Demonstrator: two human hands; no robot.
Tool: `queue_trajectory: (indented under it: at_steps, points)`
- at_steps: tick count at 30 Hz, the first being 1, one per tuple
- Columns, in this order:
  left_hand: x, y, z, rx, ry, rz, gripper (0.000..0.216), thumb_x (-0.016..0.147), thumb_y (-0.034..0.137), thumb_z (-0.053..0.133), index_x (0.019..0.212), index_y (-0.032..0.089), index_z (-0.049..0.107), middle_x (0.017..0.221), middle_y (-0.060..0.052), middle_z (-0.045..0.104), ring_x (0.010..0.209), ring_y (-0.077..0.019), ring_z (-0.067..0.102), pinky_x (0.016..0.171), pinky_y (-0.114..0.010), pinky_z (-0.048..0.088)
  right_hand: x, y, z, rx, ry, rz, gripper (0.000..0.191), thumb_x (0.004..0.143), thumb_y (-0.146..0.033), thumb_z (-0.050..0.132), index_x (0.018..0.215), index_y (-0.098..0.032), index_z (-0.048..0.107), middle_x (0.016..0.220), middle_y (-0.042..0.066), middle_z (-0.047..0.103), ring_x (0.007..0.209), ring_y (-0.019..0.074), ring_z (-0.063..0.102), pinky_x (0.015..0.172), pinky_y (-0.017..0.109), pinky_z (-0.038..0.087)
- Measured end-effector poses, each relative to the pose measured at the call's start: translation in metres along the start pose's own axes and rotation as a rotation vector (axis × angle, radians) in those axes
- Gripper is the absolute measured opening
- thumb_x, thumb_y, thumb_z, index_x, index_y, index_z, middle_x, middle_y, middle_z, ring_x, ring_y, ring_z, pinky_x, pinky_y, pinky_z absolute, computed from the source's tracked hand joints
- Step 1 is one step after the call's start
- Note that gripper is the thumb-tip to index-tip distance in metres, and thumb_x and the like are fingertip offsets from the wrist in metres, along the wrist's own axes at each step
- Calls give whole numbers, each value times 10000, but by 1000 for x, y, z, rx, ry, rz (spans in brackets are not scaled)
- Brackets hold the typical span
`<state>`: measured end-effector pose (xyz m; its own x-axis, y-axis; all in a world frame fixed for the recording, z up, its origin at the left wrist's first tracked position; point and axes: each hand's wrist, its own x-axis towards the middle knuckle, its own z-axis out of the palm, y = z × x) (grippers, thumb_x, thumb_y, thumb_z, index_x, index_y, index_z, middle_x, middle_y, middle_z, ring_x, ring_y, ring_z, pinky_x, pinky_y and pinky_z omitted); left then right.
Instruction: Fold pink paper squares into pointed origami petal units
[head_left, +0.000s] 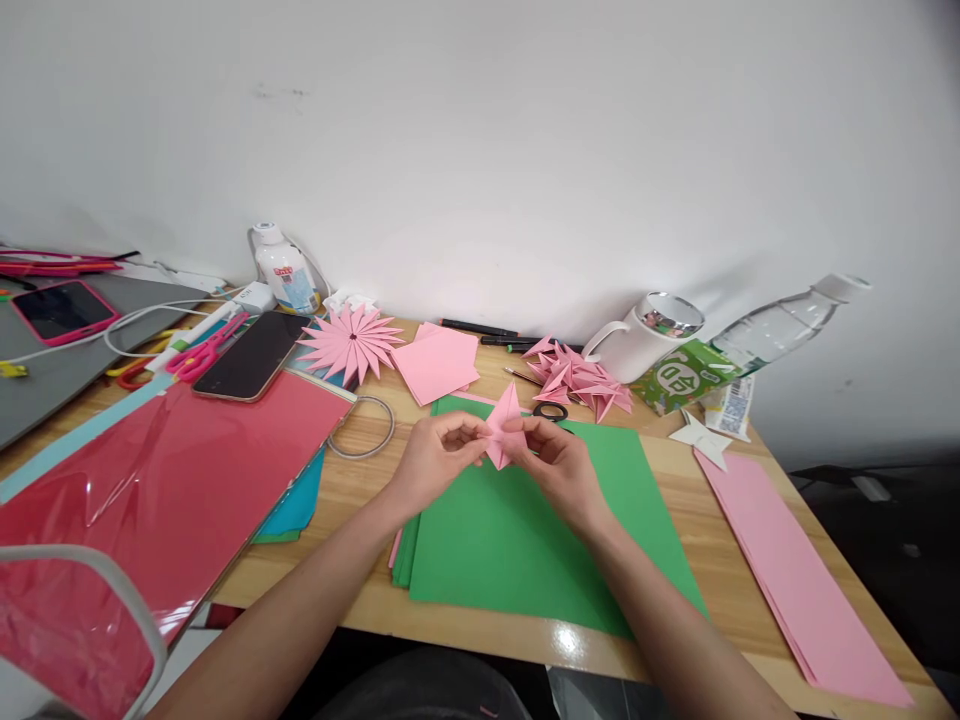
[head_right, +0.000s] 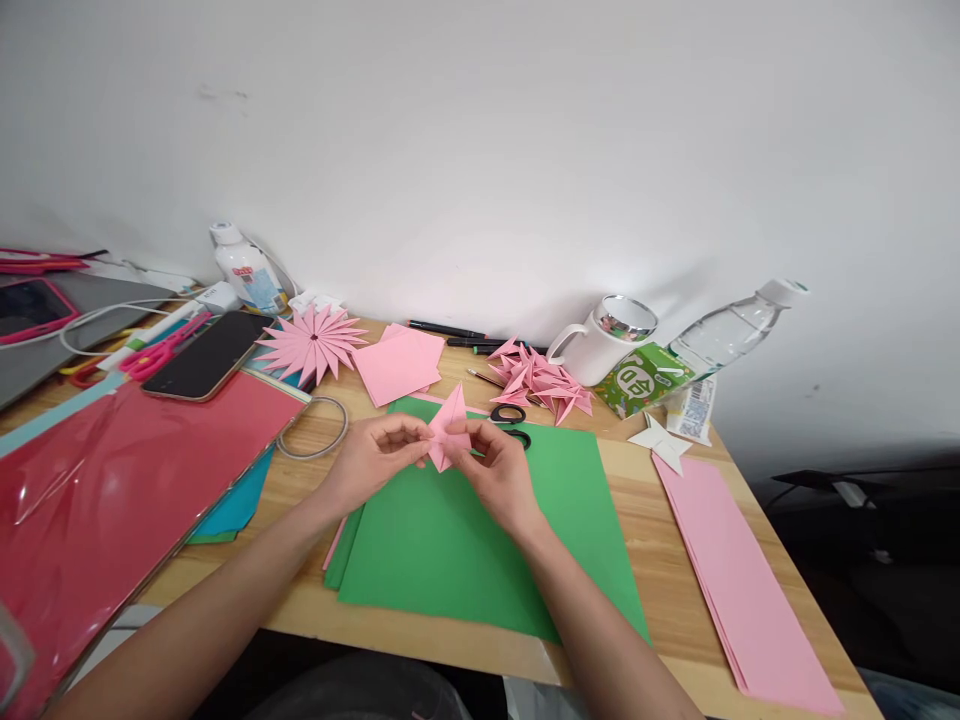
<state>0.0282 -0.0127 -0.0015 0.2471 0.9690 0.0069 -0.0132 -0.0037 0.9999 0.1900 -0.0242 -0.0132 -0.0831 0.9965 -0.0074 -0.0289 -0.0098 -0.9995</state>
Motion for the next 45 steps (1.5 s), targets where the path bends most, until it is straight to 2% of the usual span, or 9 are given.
queue_trajectory:
  at_steps: [3, 12, 18, 22, 27, 33, 39, 43, 45]
  points:
    - [2, -1, -3, 32, 71, 3, 123, 666, 245, 658, 727, 138, 667, 670, -17, 654, 573, -107, 576, 581, -223, 477, 0, 3, -1, -20, -24, -15, 357, 632, -371, 741, 910, -184, 616, 873, 45, 635, 749, 157, 589, 687, 298, 517]
    - [2, -4, 0, -58, 118, -40, 225, 587, 217, 745, 787, 124, 700, 758, -47, 710, 694, -155, 636, 689, -265, 516, -2, 4, 0, -21, 85, -34, 320, 592, -327, 771, 855, -175, 672, 765, 24, 659, 635, 146, 594, 631, 305, 512]
    - [-2, -5, 3, 41, 205, 36, 134, 617, 214, 727, 734, 147, 726, 772, -53, 719, 716, -176, 649, 709, -277, 517, -5, 9, 3, -193, 166, -192, 200, 693, -293, 706, 873, -206, 700, 830, 47, 664, 711, 163, 599, 696, 333, 526]
    - [-2, -8, 5, 67, 205, 86, 115, 643, 236, 715, 718, 149, 724, 780, -62, 715, 718, -179, 645, 701, -280, 511, -4, 10, 2, -254, 181, -360, 144, 728, -254, 679, 867, -254, 717, 937, 58, 586, 853, 179, 574, 687, 315, 528]
    - [0, -12, 3, 68, 196, 140, 126, 654, 257, 714, 733, 160, 720, 775, -53, 702, 721, -172, 633, 695, -279, 503, -3, 7, 2, -355, 206, -411, 118, 734, -252, 678, 843, -264, 722, 986, 62, 559, 842, 179, 579, 713, 341, 510]
    - [0, -14, 1, 95, 176, 237, 94, 681, 242, 703, 747, 178, 722, 756, -41, 651, 725, -154, 596, 673, -263, 469, -4, 3, 3, -391, 162, -457, 118, 757, -236, 655, 859, -253, 711, 826, 44, 624, 750, 165, 589, 644, 299, 496]
    - [1, -12, 0, 123, 162, 241, 100, 684, 276, 709, 745, 199, 728, 744, -30, 572, 730, -142, 548, 653, -250, 438, -5, 1, 2, -414, 182, -457, 90, 760, -265, 649, 829, -249, 704, 801, 44, 631, 732, 173, 590, 629, 308, 487]
    - [1, -8, -1, 65, 127, 225, 107, 663, 276, 723, 729, 192, 717, 913, -60, 641, 904, -184, 584, 824, -296, 450, -6, -2, 2, -416, 164, -464, 72, 764, -265, 644, 804, -243, 699, 781, 43, 633, 692, 163, 580, 609, 302, 480]
    - [0, -6, -2, 18, 71, 164, 170, 681, 289, 708, 817, 186, 713, 981, -74, 676, 976, -211, 598, 910, -349, 435, -6, -3, 2, -405, 157, -462, 68, 759, -265, 651, 804, -241, 696, 777, 43, 634, 687, 164, 577, 613, 305, 480]
